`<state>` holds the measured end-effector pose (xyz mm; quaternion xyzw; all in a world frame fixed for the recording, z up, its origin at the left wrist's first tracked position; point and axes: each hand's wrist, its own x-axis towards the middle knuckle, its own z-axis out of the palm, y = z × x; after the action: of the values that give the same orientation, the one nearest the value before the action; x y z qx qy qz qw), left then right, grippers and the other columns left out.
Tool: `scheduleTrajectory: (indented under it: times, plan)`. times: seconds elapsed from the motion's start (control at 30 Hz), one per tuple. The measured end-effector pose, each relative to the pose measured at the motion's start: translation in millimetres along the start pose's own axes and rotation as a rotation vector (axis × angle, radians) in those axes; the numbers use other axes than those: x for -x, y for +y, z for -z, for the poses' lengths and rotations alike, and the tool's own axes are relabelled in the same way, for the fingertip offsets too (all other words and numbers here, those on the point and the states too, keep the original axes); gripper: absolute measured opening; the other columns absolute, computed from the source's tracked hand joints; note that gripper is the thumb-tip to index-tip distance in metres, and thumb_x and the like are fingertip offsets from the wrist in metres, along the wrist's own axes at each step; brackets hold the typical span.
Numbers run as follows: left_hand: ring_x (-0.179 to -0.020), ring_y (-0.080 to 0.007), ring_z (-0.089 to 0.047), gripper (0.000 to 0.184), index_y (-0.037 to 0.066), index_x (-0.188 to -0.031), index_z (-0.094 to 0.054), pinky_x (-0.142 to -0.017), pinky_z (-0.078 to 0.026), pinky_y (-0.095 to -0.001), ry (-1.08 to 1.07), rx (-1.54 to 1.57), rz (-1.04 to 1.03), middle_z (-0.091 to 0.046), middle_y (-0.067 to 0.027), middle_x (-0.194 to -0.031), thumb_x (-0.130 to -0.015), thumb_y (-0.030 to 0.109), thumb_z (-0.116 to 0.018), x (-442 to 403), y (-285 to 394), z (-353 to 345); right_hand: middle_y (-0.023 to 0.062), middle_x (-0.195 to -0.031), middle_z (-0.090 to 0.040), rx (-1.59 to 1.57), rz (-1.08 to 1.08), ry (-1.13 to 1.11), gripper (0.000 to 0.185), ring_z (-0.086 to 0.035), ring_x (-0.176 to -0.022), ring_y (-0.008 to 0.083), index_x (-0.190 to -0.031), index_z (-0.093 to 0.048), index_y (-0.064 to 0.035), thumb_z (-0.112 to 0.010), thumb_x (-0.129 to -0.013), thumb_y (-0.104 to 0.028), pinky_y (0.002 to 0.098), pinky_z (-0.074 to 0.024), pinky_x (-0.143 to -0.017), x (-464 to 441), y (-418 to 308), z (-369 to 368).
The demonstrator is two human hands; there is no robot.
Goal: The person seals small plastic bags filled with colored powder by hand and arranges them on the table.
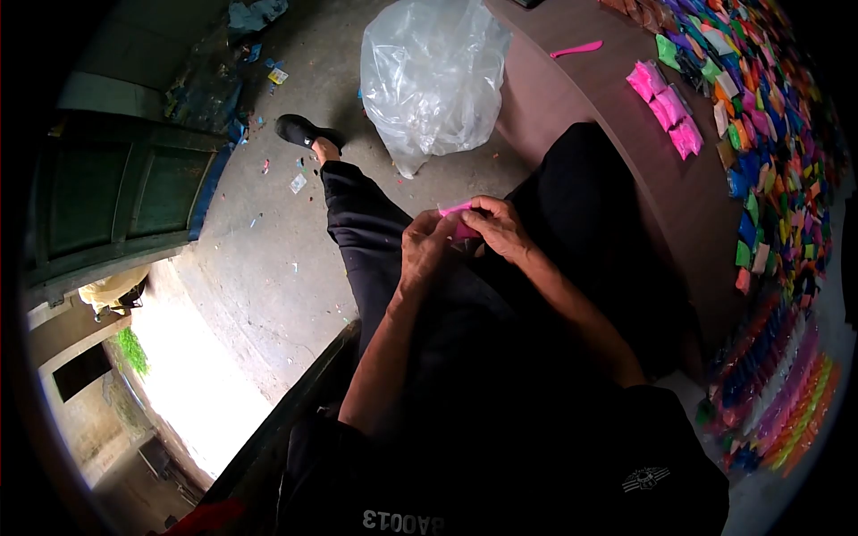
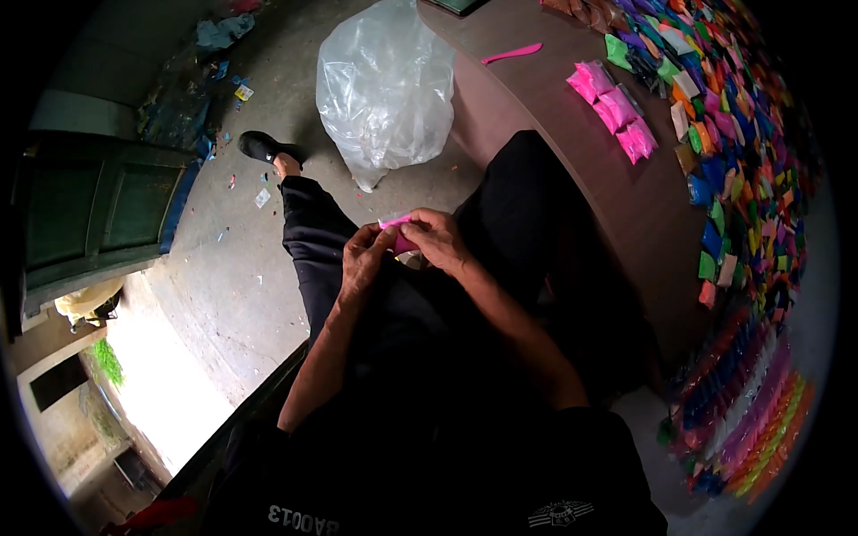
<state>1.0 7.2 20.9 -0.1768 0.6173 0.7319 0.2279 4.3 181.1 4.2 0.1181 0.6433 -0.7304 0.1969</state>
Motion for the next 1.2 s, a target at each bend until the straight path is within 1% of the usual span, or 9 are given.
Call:
scheduleTrajectory:
  times: [0.17,0.27,0.37,0.5,0.7,0.83,1.0,1.07,1.2]
  plan:
    - [-0.071,-0.0098,-0.063,0.017,-0.001,-0.101,-0.07,-0.065,-0.052,-0.0248,-0.033,0.08,-0.022,-0.071,-0.0046,-0.083,-0.098,0.016,-0.07,-1.6,-7.8,4.4,0.0002,-0.082,-0.067,0.109,0.099,-0.029,0.022,-0.059,-0.072,0.0058,-0.108,-0.069,0.0021,-0.067,-0.099,-0.017,0.0225,-0.0477,-0.061,-4.1,11.1,0.3]
    - [-0.069,-0.0097,-0.063,0.017,-0.001,-0.1,-0.07,-0.063,-0.051,-0.0244,-0.044,0.081,-0.074,-0.071,-0.0044,-0.082,-0.098,0.016,-0.07,-7.2,-15.9,8.5,-0.0029,-0.078,-0.065,-0.069,0.054,0.02,0.019,-0.055,-0.069,0.0037,-0.109,-0.072,-0.0007,-0.068,-0.1,-0.017,0.0204,-0.0455,-0.061,-3.0,7.8,-8.3]
    - [-0.068,-0.0098,-0.063,0.017,-0.001,-0.099,-0.07,-0.063,-0.051,-0.0241,-0.042,0.033,-0.066,-0.071,-0.0044,-0.082,-0.098,0.016,-0.07,-5.9,-14.1,7.4,-0.0034,-0.077,-0.063,0.027,0.028,0.014,0.021,-0.051,-0.067,0.0036,-0.11,-0.071,-0.0004,-0.068,-0.1,-0.018,0.0207,-0.0432,-0.059,-1.5,-0.2,-0.9]
    - [-0.069,-0.0099,-0.063,0.018,-0.001,-0.098,-0.07,-0.064,-0.051,-0.0241,-0.012,-0.062,0.027,-0.071,-0.0045,-0.082,-0.098,0.017,-0.07,4.4,5.3,-1.6,0.0002,-0.078,-0.064,0.054,0.071,0.035,0.023,-0.056,-0.067,0.0056,-0.106,-0.068,0.0033,-0.066,-0.1,-0.019,0.0219,-0.0454,-0.06,0.3,2.9,1.7]
    - [-0.072,-0.0098,-0.064,0.017,-0.001,-0.097,-0.07,-0.066,-0.051,-0.0237,-0.042,0.026,-0.022,-0.072,-0.0049,-0.083,-0.098,0.016,-0.07,2.9,-1.8,2.5,0.001,-0.079,-0.065,0.044,0.085,0.011,0.023,-0.057,-0.069,0.0066,-0.107,-0.069,0.0028,-0.067,-0.099,-0.019,0.0226,-0.0469,-0.062,-3.1,7.4,0.9]
    - [-0.071,-0.0099,-0.064,0.015,0.0,-0.096,-0.07,-0.066,-0.052,-0.0239,-0.049,0.057,-0.076,-0.072,-0.0051,-0.084,-0.098,0.015,-0.07,-2.5,-10.8,7.3,-0.0028,-0.078,-0.062,0.071,0.069,-0.021,0.022,-0.053,-0.068,0.0047,-0.111,-0.07,-0.003,-0.067,-0.101,-0.022,0.0209,-0.0441,-0.057,-1.6,3.1,-2.5]
    - [-0.073,-0.0129,-0.065,0.029,-0.002,-0.106,-0.071,-0.067,-0.053,-0.0273,-0.003,-0.027,-0.011,-0.072,-0.0068,-0.085,-0.099,0.027,-0.068,2.3,-0.9,-0.2,-0.0008,-0.08,-0.065,-0.017,0.055,-0.024,0.024,-0.057,-0.068,0.0053,-0.113,-0.07,-0.004,-0.068,-0.1,-0.025,0.0211,-0.0463,-0.057,0.1,1.8,-0.9]
    - [-0.073,-0.0133,-0.065,0.033,-0.002,-0.107,-0.071,-0.067,-0.053,-0.0279,-0.042,-0.092,0.002,-0.071,-0.007,-0.084,-0.099,0.029,-0.068,-0.1,-3.9,2.6,0.0025,-0.089,-0.07,-0.161,-0.044,0.046,0.023,-0.061,-0.078,0.0073,-0.105,-0.072,-0.0003,-0.068,-0.099,-0.022,0.0224,-0.05,-0.069,4.2,-10.0,-1.7]
    - [-0.073,-0.0129,-0.063,0.036,-0.003,-0.105,-0.072,-0.067,-0.052,-0.0286,-0.053,-0.251,-0.057,-0.07,-0.0069,-0.081,-0.098,0.032,-0.067,-3.1,-11.3,6.4,0.0018,-0.086,-0.068,-0.034,0.013,0.046,0.024,-0.06,-0.074,0.0075,-0.108,-0.071,-0.0008,-0.068,-0.099,-0.023,0.0226,-0.0492,-0.065,4.4,-14.9,-2.2]
